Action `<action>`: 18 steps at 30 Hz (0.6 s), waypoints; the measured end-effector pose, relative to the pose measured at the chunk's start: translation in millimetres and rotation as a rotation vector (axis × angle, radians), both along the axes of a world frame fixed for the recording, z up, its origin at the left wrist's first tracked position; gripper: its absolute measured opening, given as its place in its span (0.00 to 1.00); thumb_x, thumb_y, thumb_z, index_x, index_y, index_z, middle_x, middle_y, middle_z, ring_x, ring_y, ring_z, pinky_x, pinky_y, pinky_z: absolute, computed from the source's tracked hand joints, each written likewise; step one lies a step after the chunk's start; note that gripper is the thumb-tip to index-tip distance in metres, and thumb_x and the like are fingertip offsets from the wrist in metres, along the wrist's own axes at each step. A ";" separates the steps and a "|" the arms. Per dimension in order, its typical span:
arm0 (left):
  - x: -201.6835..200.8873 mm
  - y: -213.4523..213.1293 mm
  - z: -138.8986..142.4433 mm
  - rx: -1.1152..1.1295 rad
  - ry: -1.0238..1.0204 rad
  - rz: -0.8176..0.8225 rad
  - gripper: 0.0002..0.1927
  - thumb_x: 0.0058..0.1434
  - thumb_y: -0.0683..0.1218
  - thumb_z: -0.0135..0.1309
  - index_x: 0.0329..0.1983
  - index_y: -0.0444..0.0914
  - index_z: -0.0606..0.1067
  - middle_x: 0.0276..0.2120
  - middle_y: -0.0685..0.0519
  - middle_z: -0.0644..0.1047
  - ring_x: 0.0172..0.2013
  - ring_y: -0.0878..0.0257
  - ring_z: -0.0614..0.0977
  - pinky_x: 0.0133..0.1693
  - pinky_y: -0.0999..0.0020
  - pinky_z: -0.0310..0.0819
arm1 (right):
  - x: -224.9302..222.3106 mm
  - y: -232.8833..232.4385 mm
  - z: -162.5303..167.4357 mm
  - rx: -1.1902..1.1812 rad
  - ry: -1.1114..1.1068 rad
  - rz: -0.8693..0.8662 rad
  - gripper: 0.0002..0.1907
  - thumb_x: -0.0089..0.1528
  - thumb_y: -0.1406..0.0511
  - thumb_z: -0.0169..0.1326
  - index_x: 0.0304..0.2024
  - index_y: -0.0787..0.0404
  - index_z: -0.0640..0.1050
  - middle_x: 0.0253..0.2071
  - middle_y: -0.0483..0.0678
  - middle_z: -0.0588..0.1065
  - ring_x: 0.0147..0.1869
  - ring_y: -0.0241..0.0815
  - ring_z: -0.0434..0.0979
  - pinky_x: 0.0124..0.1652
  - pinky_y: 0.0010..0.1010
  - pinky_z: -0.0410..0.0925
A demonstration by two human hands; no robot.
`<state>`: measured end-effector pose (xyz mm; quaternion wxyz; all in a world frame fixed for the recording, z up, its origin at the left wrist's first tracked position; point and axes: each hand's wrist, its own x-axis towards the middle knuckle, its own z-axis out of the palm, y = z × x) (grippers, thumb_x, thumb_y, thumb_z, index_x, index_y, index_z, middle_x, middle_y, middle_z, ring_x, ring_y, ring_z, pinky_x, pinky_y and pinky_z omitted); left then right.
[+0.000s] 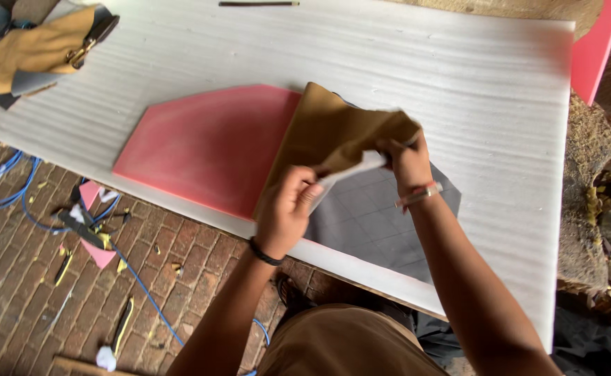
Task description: The person lays a curved piece of pink foam on the worktable, aligns a dark fabric cover over it, and smooths the fabric flat by hand. They then lift the fabric aside, use a spray gun to apply adhesive to the foam surface, and press the fabric back down onto the glued foam, smoothing it again before gathering scrap fabric from the floor.
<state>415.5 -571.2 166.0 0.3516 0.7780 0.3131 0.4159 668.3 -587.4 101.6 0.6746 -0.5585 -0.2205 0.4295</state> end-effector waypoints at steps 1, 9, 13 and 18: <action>-19.9 11.9 11.1 0.017 0.021 0.041 0.07 0.70 0.44 0.57 0.43 0.37 0.72 0.25 0.52 0.77 0.25 0.66 0.78 0.28 0.71 0.71 | -13.8 15.0 20.2 0.049 0.004 0.002 0.27 0.60 0.74 0.52 0.62 0.62 0.65 0.48 0.51 0.75 0.45 0.43 0.82 0.38 0.34 0.79; -170.1 94.3 99.7 0.079 -0.398 -0.067 0.10 0.79 0.43 0.55 0.50 0.35 0.66 0.50 0.51 0.81 0.40 0.70 0.77 0.46 0.78 0.74 | -130.7 123.7 154.2 0.475 -0.263 0.164 0.23 0.61 0.76 0.57 0.59 0.63 0.71 0.43 0.48 0.77 0.48 0.41 0.78 0.49 0.32 0.73; -214.1 129.1 129.9 0.094 -0.483 -0.009 0.10 0.77 0.44 0.54 0.51 0.35 0.66 0.49 0.50 0.79 0.46 0.68 0.82 0.47 0.75 0.81 | -168.9 164.3 184.3 0.490 -0.353 0.256 0.08 0.61 0.73 0.61 0.43 0.65 0.79 0.39 0.44 0.77 0.45 0.40 0.77 0.46 0.34 0.71; -245.2 162.0 121.9 0.141 -0.502 -0.005 0.15 0.76 0.37 0.59 0.57 0.33 0.65 0.51 0.47 0.78 0.49 0.66 0.81 0.51 0.76 0.76 | -195.9 221.9 186.3 0.398 -0.495 0.359 0.06 0.62 0.68 0.62 0.39 0.65 0.79 0.35 0.43 0.78 0.42 0.38 0.77 0.48 0.33 0.72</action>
